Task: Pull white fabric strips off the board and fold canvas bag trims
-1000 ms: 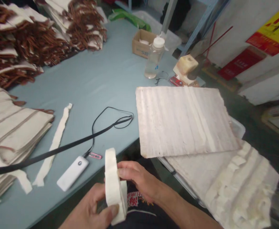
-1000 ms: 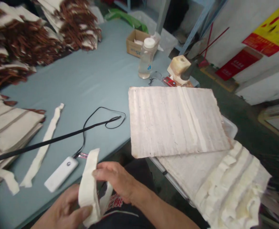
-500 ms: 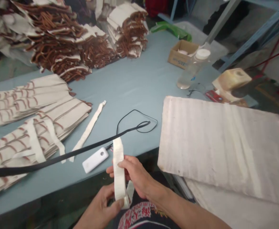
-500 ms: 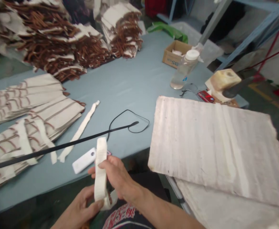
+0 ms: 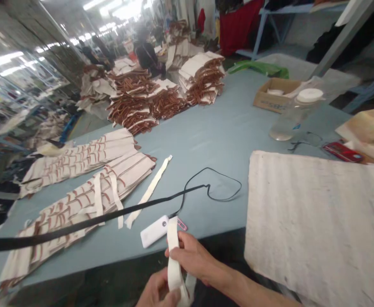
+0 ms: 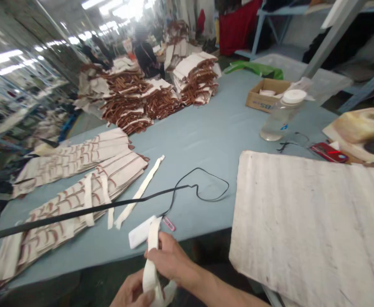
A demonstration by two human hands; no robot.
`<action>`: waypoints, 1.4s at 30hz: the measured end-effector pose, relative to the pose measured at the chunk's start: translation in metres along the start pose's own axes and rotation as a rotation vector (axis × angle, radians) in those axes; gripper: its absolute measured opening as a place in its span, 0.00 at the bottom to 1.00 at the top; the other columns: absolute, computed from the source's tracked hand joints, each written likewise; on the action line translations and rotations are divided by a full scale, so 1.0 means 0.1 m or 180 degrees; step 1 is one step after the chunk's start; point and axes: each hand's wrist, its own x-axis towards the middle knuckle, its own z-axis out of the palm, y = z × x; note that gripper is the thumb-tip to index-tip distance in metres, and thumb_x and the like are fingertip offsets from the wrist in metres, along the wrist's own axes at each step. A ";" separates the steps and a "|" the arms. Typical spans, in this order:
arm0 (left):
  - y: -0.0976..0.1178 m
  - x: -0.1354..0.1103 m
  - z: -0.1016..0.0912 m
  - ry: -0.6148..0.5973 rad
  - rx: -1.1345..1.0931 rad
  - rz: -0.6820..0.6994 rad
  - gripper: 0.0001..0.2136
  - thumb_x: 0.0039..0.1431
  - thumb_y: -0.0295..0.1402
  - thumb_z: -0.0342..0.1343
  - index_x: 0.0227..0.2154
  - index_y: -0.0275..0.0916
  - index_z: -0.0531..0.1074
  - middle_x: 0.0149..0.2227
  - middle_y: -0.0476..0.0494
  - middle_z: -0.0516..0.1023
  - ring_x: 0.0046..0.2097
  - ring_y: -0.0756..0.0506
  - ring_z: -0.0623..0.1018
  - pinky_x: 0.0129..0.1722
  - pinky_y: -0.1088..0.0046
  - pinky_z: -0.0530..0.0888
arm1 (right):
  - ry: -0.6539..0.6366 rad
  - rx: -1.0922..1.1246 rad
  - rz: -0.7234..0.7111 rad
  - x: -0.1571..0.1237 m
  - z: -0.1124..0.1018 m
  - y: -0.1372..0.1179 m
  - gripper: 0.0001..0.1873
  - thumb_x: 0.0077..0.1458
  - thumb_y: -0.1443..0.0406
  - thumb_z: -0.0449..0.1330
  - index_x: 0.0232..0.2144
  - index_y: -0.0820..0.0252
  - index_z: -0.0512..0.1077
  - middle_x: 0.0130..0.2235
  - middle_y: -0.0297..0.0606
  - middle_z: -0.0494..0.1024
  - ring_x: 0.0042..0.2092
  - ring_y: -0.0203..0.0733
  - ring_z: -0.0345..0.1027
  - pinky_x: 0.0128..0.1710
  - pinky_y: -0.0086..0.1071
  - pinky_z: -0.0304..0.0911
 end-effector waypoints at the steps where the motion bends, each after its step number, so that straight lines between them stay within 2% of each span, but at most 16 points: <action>1: -0.04 0.01 -0.02 0.0004 -0.0012 0.0016 0.45 0.45 0.77 0.65 0.42 0.34 0.88 0.37 0.35 0.85 0.43 0.30 0.83 0.51 0.54 0.81 | -0.0002 -0.0014 0.0018 0.02 0.01 0.00 0.17 0.48 0.65 0.63 0.43 0.60 0.75 0.39 0.37 0.79 0.36 0.41 0.70 0.33 0.31 0.60; 5: -0.08 -0.01 -0.13 0.0115 -0.0044 0.0077 0.40 0.53 0.72 0.66 0.47 0.36 0.88 0.43 0.35 0.87 0.46 0.31 0.83 0.55 0.55 0.80 | -0.0096 -0.0107 0.0011 0.09 0.04 -0.05 0.18 0.48 0.65 0.66 0.44 0.59 0.77 0.37 0.35 0.79 0.35 0.41 0.71 0.32 0.31 0.61; 10: 0.04 -0.06 -0.30 0.0182 -0.0031 0.0068 0.32 0.57 0.63 0.71 0.48 0.38 0.89 0.45 0.36 0.89 0.49 0.30 0.84 0.57 0.56 0.80 | -0.0190 -0.0196 -0.0028 0.25 0.09 -0.13 0.14 0.49 0.64 0.66 0.41 0.58 0.78 0.37 0.36 0.80 0.37 0.43 0.73 0.34 0.30 0.66; 13: 0.11 -0.06 -0.37 0.0224 -0.0089 0.0026 0.28 0.58 0.57 0.73 0.50 0.39 0.89 0.42 0.38 0.89 0.49 0.29 0.85 0.53 0.59 0.81 | -0.0128 -0.0227 -0.0069 0.38 0.13 -0.17 0.10 0.49 0.66 0.65 0.37 0.59 0.77 0.35 0.35 0.79 0.37 0.42 0.73 0.34 0.29 0.65; 17: 0.16 -0.01 -0.42 0.0365 -0.0238 0.0054 0.25 0.55 0.54 0.76 0.43 0.37 0.90 0.35 0.39 0.88 0.42 0.33 0.86 0.49 0.60 0.82 | -0.0098 -0.0195 -0.0126 0.47 0.18 -0.29 0.03 0.52 0.68 0.65 0.32 0.60 0.75 0.32 0.33 0.77 0.35 0.40 0.72 0.33 0.27 0.65; 20: 0.14 0.06 -0.45 0.0548 -0.0421 0.0122 0.26 0.48 0.55 0.80 0.39 0.37 0.89 0.30 0.40 0.88 0.35 0.36 0.85 0.43 0.62 0.83 | -0.0117 -0.0100 -0.0183 0.49 0.24 -0.42 0.02 0.56 0.70 0.63 0.32 0.60 0.75 0.31 0.30 0.76 0.33 0.37 0.72 0.33 0.26 0.67; 24: 0.04 0.10 -0.48 0.1000 -0.0690 0.0264 0.29 0.46 0.58 0.80 0.39 0.38 0.85 0.26 0.43 0.86 0.28 0.42 0.83 0.36 0.69 0.81 | -0.0085 0.0011 -0.0170 0.54 0.29 -0.57 0.06 0.64 0.73 0.62 0.33 0.62 0.75 0.30 0.29 0.76 0.31 0.34 0.72 0.32 0.26 0.71; 27: -0.04 0.10 -0.49 0.1320 -0.0868 0.0387 0.30 0.43 0.57 0.82 0.39 0.39 0.82 0.24 0.45 0.85 0.26 0.43 0.83 0.32 0.71 0.79 | -0.0020 0.0048 -0.0098 0.62 0.28 -0.64 0.07 0.71 0.66 0.67 0.39 0.63 0.77 0.34 0.31 0.78 0.31 0.34 0.74 0.31 0.27 0.73; 30: -0.06 0.10 -0.48 0.1605 -0.1008 0.0500 0.33 0.42 0.57 0.82 0.43 0.39 0.80 0.23 0.47 0.84 0.23 0.43 0.81 0.27 0.72 0.77 | -0.0007 0.0104 -0.0007 0.69 0.28 -0.70 0.12 0.74 0.58 0.68 0.48 0.63 0.78 0.41 0.35 0.81 0.35 0.35 0.77 0.33 0.30 0.77; 33: -0.04 0.13 -0.44 0.1822 -0.1111 0.0623 0.38 0.43 0.57 0.81 0.52 0.40 0.76 0.23 0.50 0.84 0.21 0.43 0.80 0.23 0.72 0.75 | -0.0017 0.0160 0.0051 0.73 0.30 -0.77 0.14 0.75 0.58 0.67 0.52 0.63 0.78 0.46 0.38 0.82 0.39 0.38 0.79 0.37 0.33 0.79; 37: 0.05 0.15 -0.39 0.1908 -0.1189 0.0808 0.48 0.40 0.57 0.81 0.62 0.40 0.71 0.27 0.48 0.86 0.27 0.39 0.85 0.28 0.68 0.80 | -0.0041 0.0173 0.0095 0.73 0.34 -0.81 0.15 0.74 0.59 0.67 0.55 0.62 0.78 0.51 0.41 0.83 0.45 0.42 0.81 0.43 0.38 0.81; 42: 0.19 0.08 -0.31 0.2005 -0.1095 0.0967 0.54 0.41 0.56 0.81 0.68 0.36 0.67 0.32 0.43 0.88 0.36 0.33 0.89 0.36 0.63 0.84 | 0.0035 0.0141 0.0081 0.72 0.32 -0.79 0.16 0.74 0.58 0.67 0.56 0.62 0.78 0.51 0.41 0.83 0.45 0.42 0.81 0.43 0.38 0.82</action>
